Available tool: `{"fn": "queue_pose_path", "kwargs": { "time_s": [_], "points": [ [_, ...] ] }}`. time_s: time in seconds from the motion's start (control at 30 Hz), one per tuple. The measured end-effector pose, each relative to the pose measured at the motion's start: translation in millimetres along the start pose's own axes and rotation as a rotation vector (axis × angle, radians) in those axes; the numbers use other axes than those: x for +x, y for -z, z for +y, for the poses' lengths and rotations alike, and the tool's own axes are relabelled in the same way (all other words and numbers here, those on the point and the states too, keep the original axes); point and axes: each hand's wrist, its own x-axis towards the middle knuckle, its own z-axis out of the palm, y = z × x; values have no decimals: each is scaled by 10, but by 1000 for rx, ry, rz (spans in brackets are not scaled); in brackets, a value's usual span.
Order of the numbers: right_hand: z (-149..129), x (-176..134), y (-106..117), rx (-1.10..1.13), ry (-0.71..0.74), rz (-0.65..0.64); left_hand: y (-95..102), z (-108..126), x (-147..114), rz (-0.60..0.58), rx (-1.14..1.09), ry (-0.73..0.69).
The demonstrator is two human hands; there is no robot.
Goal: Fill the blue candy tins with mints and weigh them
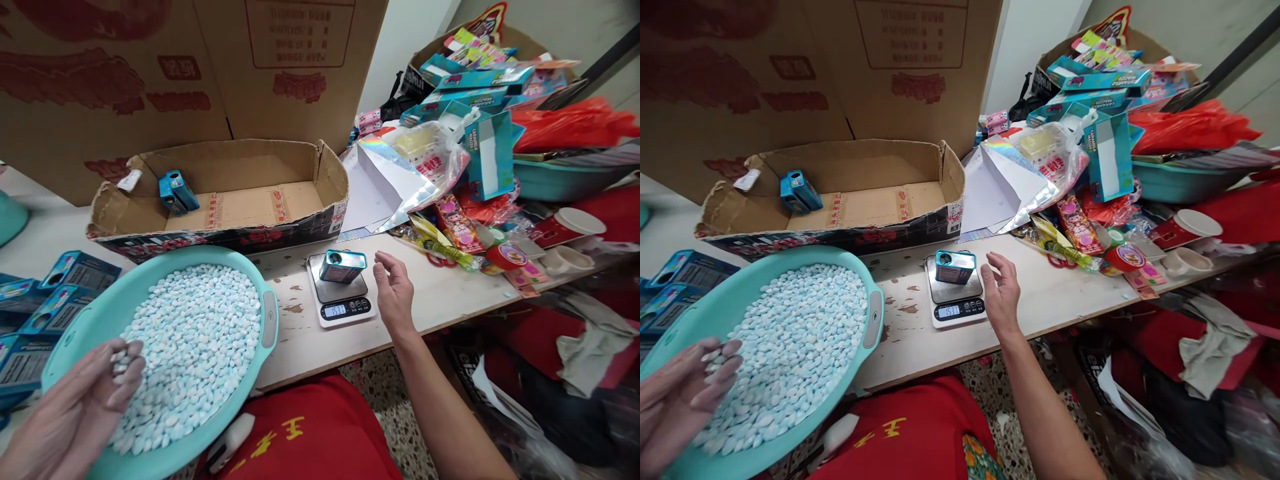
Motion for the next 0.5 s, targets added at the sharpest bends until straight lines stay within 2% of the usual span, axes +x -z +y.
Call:
{"fn": "queue_pose_path", "kwargs": {
  "time_s": [0.07, 0.13, 0.27, 0.4, 0.5],
  "points": [
    [64, -18, 23, 30, -52, 3, -11, 4, 28, 12, -170, 112],
    [129, -35, 49, 61, -91, -2, -22, -8, 49, 9, -205, 208],
    [185, -38, 64, 87, -130, -45, -78, -13, 50, -10, -172, 118],
    [138, 26, -52, 97, -159, -212, -142, -6, 62, -167, 43, 162],
    [67, 96, -180, 112, -173, -346, -135, -30, 126, -285, 310, -16]
  ]
}}
